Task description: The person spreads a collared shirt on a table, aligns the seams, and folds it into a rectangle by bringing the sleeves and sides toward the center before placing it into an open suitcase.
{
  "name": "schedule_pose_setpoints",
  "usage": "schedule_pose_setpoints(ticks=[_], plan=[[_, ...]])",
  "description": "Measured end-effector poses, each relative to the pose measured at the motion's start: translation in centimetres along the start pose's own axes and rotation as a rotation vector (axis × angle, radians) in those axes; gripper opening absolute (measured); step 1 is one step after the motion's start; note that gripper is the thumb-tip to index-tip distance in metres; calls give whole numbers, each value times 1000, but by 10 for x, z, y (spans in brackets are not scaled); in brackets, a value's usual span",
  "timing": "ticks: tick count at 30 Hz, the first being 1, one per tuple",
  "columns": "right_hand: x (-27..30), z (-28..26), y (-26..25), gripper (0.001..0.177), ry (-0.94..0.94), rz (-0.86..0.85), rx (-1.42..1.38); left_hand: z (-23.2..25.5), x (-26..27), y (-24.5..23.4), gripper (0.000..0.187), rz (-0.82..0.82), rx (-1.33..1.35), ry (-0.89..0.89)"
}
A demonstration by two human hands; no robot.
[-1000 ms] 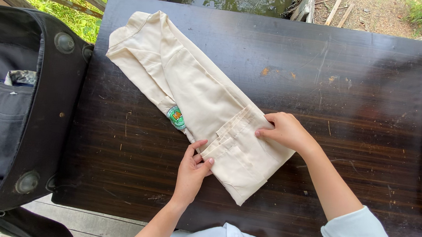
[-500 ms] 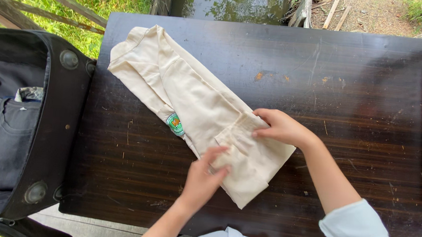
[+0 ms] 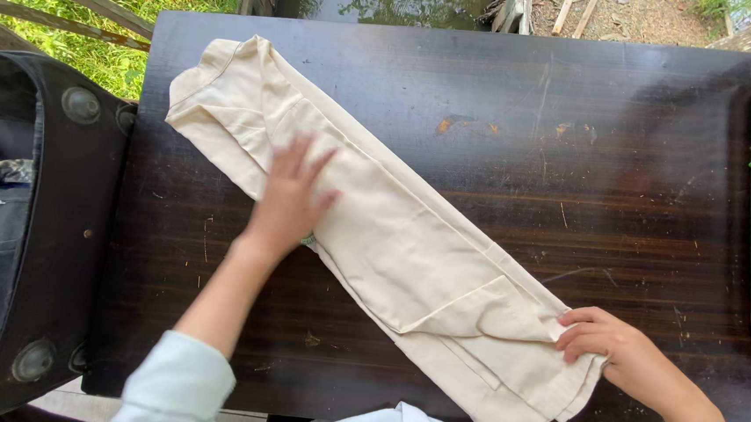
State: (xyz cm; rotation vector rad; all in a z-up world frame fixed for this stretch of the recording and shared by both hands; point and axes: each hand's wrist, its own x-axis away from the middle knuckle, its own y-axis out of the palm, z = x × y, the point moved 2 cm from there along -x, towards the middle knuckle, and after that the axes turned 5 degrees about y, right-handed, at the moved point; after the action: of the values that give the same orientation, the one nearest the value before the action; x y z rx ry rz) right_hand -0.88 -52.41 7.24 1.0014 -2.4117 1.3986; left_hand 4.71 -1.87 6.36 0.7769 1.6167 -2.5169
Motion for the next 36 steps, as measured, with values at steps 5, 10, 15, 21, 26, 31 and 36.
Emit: schedule_pose_setpoints(ticks=[5,10,15,21,26,31,36], plan=[[-10,10,-32,26,-73,247,425,-26,44,8,62,-189,-205,39],[-17,-38,-38,42,-113,403,334,38,92,-9,80,-322,-318,-230],[-43,-69,9,63,-401,373,520,15,104,-43,71,-420,-134,-22],[-55,-41,-12,24,156,-19,459,-53,95,-65,22,-352,33,109],[-99,-45,-98,28,54,326,310,-85,13,-77,19,-396,287,-265],[-109,-96,-100,51,-192,781,525,-97,-50,-63,17,-388,266,-428],[-77,-93,-27,57,-17,144,327,-91,-21,-43,35,-298,12,-120]])
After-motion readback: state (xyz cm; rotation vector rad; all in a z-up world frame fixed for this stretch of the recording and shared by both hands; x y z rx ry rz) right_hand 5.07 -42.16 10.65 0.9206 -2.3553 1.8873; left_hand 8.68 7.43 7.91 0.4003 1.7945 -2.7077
